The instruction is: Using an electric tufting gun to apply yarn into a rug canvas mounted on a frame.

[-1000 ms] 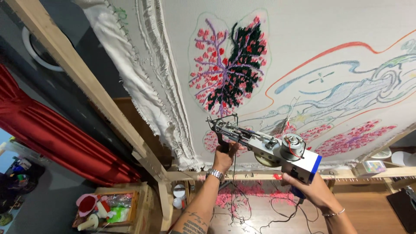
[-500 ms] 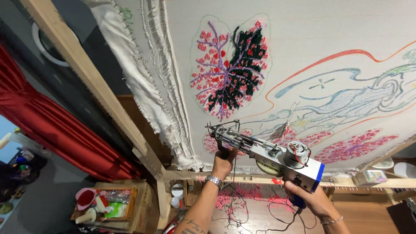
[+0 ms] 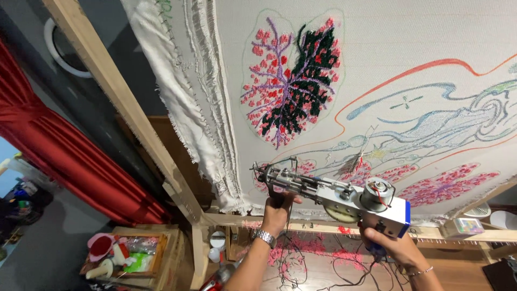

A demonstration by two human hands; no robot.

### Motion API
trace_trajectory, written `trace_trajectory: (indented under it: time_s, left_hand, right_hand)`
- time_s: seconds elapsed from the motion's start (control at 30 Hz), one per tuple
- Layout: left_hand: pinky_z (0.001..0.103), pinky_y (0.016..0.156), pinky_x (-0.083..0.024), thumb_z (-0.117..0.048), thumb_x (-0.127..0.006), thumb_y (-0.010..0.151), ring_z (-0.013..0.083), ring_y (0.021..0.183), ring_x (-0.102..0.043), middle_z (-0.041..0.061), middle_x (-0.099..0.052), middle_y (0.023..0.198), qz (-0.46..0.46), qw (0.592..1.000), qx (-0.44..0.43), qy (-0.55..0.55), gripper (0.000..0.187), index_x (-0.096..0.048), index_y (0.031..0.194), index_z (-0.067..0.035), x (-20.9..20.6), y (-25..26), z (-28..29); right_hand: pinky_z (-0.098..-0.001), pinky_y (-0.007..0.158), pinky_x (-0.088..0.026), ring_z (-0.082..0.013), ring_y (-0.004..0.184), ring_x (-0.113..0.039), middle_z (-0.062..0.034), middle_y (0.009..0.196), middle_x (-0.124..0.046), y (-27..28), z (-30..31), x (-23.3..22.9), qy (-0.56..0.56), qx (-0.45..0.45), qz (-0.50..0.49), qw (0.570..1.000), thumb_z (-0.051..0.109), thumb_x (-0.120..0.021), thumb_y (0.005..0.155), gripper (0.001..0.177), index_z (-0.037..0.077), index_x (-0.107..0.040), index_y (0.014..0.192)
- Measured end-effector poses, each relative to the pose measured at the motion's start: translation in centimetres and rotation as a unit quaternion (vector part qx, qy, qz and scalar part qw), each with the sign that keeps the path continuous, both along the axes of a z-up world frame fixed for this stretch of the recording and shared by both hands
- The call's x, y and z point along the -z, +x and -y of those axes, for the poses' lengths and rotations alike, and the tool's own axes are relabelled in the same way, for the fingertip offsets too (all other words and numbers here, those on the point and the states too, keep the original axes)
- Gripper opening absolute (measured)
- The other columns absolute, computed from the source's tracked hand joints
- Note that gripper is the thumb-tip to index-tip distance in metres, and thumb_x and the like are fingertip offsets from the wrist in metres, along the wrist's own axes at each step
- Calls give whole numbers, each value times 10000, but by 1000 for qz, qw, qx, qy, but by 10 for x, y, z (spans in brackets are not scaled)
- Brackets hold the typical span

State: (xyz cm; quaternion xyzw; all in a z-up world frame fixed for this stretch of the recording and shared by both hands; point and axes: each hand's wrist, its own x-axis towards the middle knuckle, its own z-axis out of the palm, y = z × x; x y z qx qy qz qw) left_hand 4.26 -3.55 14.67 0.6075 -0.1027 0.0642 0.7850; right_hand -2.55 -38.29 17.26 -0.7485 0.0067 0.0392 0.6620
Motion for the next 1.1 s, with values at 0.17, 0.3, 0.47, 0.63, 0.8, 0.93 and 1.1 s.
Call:
trace_trajectory:
  time_s: [0.17, 0.3, 0.47, 0.63, 0.8, 0.93, 1.1]
  left_hand:
    - [268, 605, -420, -337, -663, 990, 80, 621, -535, 42, -797, 850, -50, 998, 8, 25, 303, -745, 936, -50, 10, -14, -11]
    - [242, 448, -321, -335, -684, 1009, 39, 479, -428, 45, -771, 807, -63, 997, 43, -11, 344, -759, 928, -9, 60, -16, -24]
    - [216, 618, -393, -390, -674, 1078, 26, 649, -524, 51, -696, 783, 6, 997, 68, 32, 406, -789, 1010, -6, 96, -27, -52]
    - [203, 754, -536, -474, -631, 1072, 10, 772, -715, 33, -834, 884, 51, 993, 64, 86, 479, -781, 1093, -20, 99, -36, -76]
    - [248, 410, -290, -480, -616, 957, 37, 427, -402, -4, -780, 784, -75, 988, 110, 73, 484, -763, 1085, -37, 61, -63, -98]
    - [234, 431, -243, -458, -647, 992, 16, 452, -322, -20, -739, 753, -28, 992, 121, 11, 490, -779, 1091, 3, 89, -50, -94]
    - [247, 410, -236, -446, -622, 971, 29, 419, -327, -26, -757, 778, -68, 988, 138, 15, 470, -750, 1129, -23, 45, -77, -106]
  right_hand:
    - [-366, 582, -538, -207, 695, -645, -101, 800, -681, -9, 2, 49, 12, -15, 16, 1000, 232, -834, 757, 405, -6, -645, 1024]
    - [-374, 524, -532, -218, 642, -636, -98, 772, -658, -38, -31, 58, 55, -11, 20, 998, 207, -822, 756, 372, -4, -637, 1000]
    - [-381, 506, -541, -223, 608, -645, -106, 728, -666, -68, -63, 76, 44, 23, 27, 998, 215, -807, 759, 341, -14, -657, 962]
    - [-376, 523, -556, -209, 600, -650, -94, 695, -669, -104, -99, 70, 43, 44, 37, 997, 249, -795, 769, 324, 0, -663, 929]
    - [-362, 525, -559, -188, 593, -664, -84, 674, -676, -124, -120, 59, -26, 61, 48, 997, 278, -810, 779, 309, 11, -668, 842]
    - [-352, 518, -541, -183, 582, -650, -83, 663, -672, -127, -121, 58, -25, 65, 38, 997, 300, -811, 786, 320, 11, -677, 818]
    - [-344, 532, -523, -177, 587, -631, -70, 644, -657, -135, -130, 53, -60, 68, 34, 995, 351, -797, 806, 363, 10, -676, 776]
